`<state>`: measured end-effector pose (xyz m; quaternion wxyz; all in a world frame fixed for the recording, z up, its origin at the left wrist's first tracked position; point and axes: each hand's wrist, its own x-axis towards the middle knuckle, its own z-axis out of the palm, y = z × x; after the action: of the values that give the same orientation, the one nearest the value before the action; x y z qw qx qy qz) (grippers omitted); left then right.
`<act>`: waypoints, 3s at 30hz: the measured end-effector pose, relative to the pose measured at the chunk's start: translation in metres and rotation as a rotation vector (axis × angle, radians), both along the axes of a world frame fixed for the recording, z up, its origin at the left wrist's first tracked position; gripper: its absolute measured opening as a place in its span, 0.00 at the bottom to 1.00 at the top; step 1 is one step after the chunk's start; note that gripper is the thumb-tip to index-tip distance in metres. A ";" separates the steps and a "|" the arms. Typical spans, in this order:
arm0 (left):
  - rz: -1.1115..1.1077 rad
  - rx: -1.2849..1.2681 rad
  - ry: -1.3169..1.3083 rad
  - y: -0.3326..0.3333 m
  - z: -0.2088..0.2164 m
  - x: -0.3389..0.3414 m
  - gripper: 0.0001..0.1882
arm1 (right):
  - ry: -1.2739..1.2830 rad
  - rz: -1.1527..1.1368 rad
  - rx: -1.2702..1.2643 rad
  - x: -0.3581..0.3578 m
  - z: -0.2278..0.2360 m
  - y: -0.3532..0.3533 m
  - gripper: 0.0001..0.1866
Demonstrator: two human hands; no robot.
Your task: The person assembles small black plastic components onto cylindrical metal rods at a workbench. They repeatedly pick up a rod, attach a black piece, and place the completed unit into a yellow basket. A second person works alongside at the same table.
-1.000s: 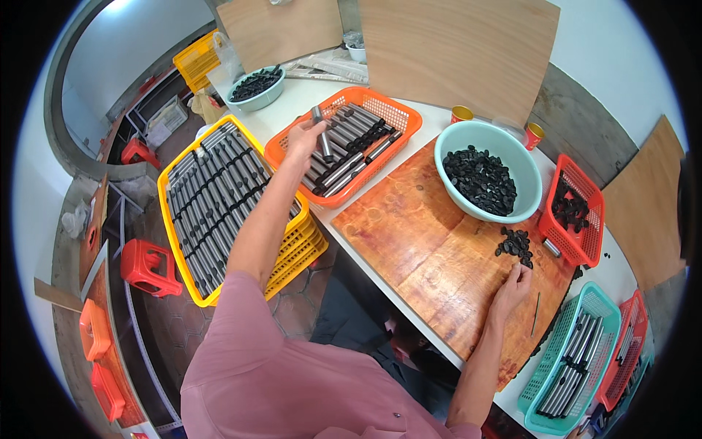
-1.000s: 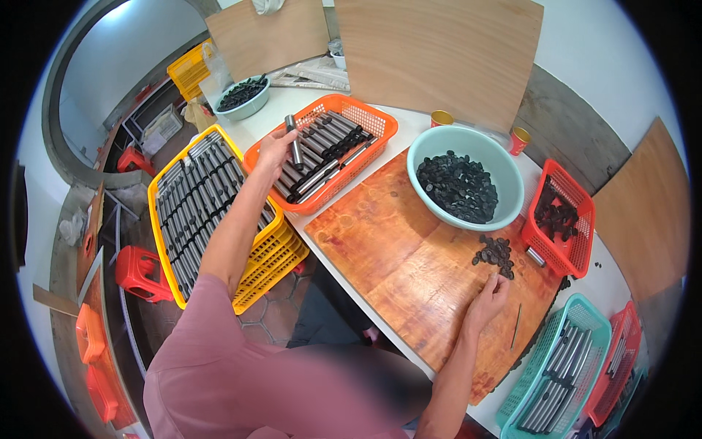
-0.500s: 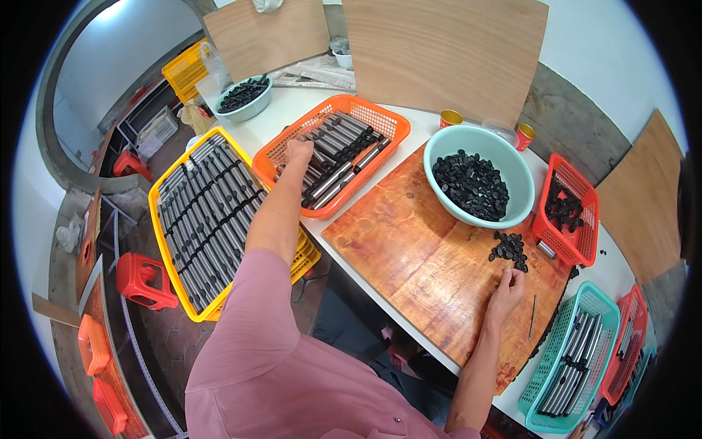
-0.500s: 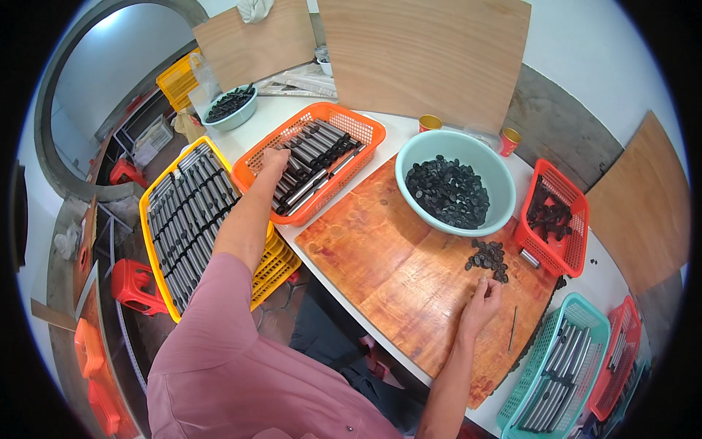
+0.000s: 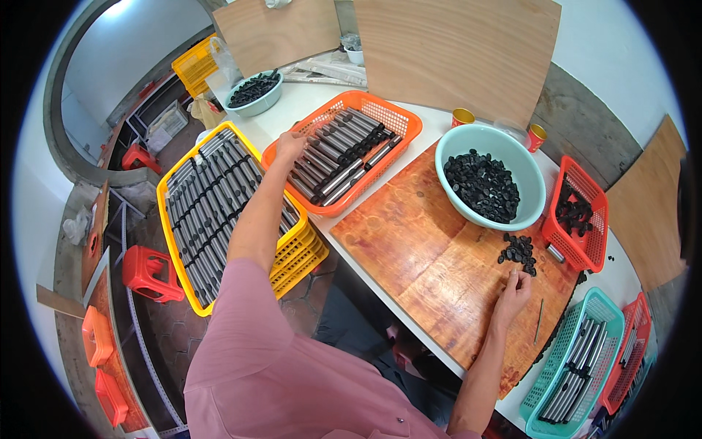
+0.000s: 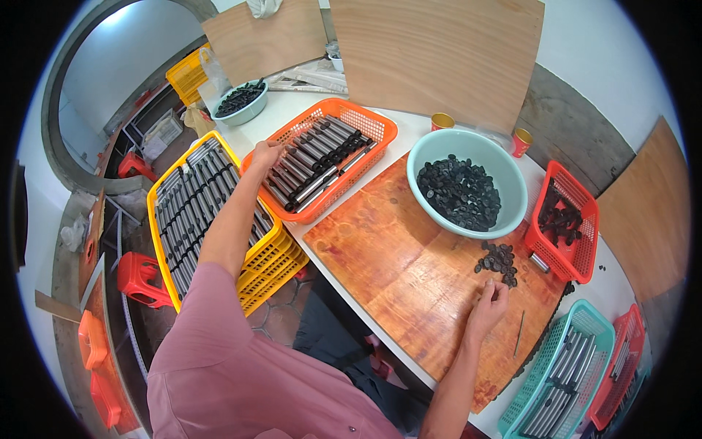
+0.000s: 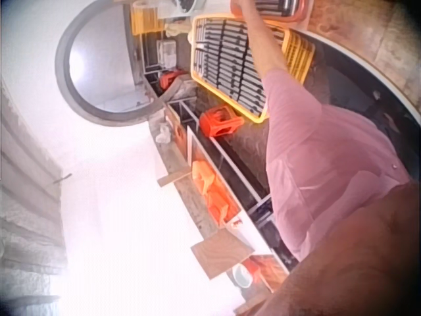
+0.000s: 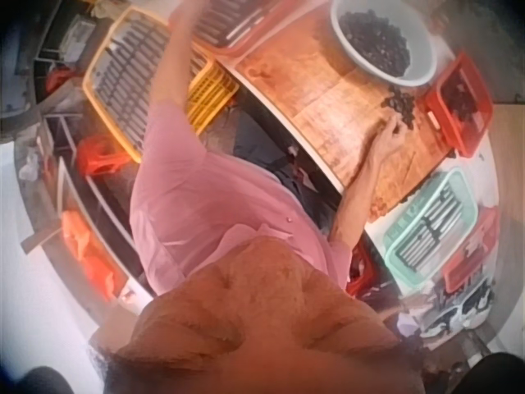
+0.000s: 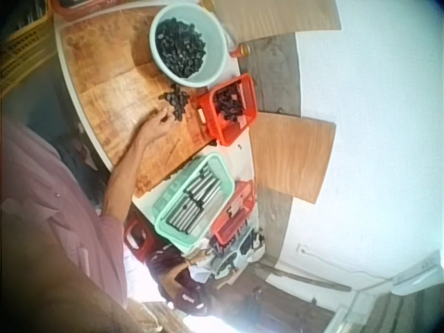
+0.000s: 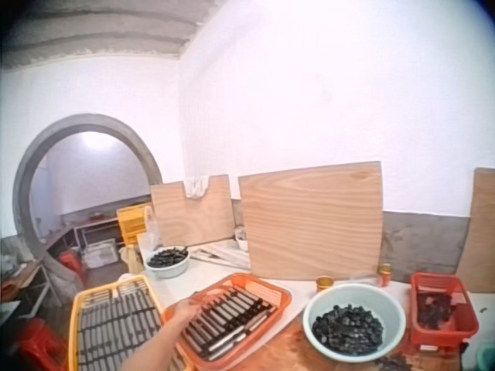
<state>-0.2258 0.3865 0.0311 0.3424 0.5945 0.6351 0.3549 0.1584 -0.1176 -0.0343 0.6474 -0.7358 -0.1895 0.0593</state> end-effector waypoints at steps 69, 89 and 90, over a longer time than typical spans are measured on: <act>-0.983 0.754 0.397 -0.288 -0.080 0.154 0.26 | -0.173 -0.117 0.034 0.027 -0.013 0.004 0.26; -0.962 0.753 0.396 -0.296 -0.078 0.148 0.23 | -0.148 -0.021 0.165 0.021 -0.016 -0.002 0.22; -0.965 0.755 0.399 -0.297 -0.075 0.149 0.23 | -0.152 -0.032 0.168 0.020 -0.014 -0.004 0.22</act>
<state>-0.0766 0.0892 -0.0443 0.1061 0.9474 0.1792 0.2428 0.1785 -0.1220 -0.0483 0.6916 -0.6842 -0.2304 -0.0232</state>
